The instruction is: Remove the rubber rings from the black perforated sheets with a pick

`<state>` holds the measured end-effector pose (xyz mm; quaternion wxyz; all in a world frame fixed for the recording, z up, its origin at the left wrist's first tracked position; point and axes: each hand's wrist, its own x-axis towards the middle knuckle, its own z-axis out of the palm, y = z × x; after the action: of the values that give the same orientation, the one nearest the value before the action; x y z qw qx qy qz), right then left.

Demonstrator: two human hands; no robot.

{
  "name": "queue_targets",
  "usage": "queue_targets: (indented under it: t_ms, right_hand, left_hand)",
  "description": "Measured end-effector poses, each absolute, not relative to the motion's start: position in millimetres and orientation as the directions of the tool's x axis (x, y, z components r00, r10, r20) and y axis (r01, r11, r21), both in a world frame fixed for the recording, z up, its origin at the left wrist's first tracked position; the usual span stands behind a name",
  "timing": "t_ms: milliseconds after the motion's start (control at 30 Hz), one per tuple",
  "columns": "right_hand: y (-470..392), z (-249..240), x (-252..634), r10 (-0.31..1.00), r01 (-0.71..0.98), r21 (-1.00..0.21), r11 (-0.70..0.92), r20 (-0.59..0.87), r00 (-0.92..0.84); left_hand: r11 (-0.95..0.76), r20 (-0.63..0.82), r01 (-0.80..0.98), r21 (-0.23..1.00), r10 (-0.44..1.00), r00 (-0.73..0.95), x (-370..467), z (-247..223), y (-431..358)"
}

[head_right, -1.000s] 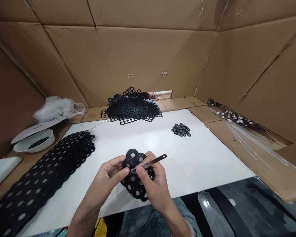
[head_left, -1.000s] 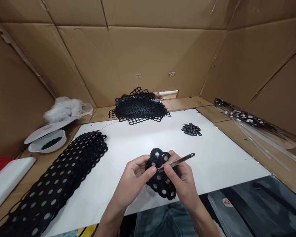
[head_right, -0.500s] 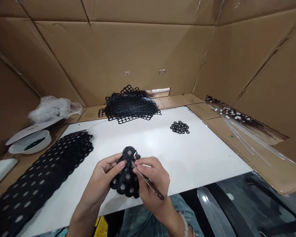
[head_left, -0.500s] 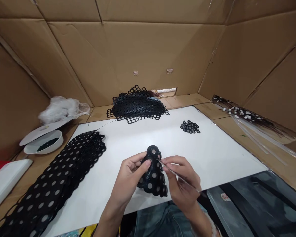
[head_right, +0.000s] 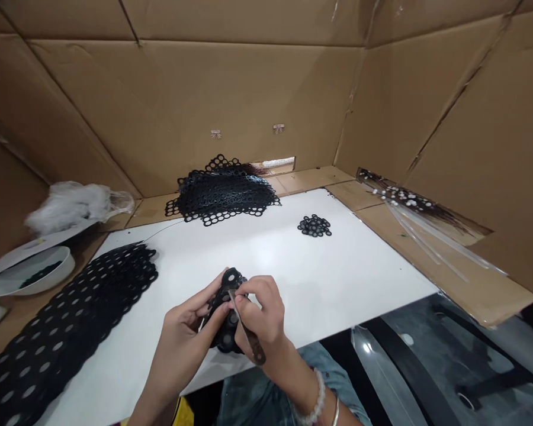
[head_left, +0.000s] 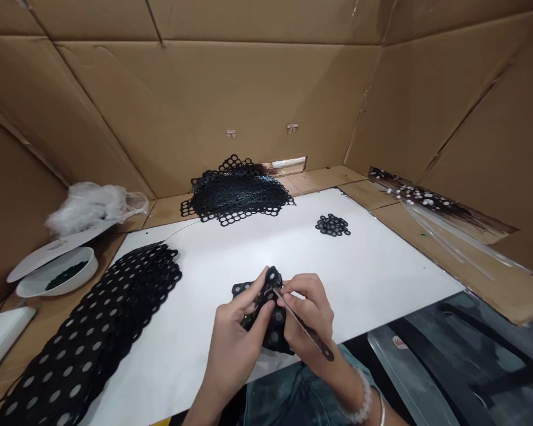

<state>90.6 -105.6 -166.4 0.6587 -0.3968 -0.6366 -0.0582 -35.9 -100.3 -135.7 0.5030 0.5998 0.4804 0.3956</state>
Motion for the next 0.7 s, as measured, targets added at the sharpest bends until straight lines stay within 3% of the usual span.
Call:
queue_targets:
  t_ms: [133,200,367,467,700]
  right_hand:
    - [-100,-174,89,0.484,0.554,-0.514,0.655,0.848,0.213]
    - [-99,-179,89,0.492,0.54,-0.527,0.656,0.841,0.224]
    - [-100,-184,88,0.647,0.383,-0.682,0.623,0.724,0.236]
    - [-101,-176,94,0.648,0.319,-0.719,0.617,0.695,0.313]
    - [-133,-138,161,0.631,0.56,-0.702,0.44,0.685,0.363]
  left_hand:
    - [-0.091,0.019,0.342,0.935,0.978,0.207,-33,-134,-103]
    - [-0.121,0.044,0.37,0.921,0.977,0.209,-32,-134,-104]
    - [-0.194,0.122,0.442,0.876,0.975,0.187,-30,-132,-107]
    - [-0.186,0.111,0.448,0.874,0.976,0.188,-27,-130,-108]
    - [-0.064,0.006,0.368,0.928,0.988,0.157,-33,-133,-102]
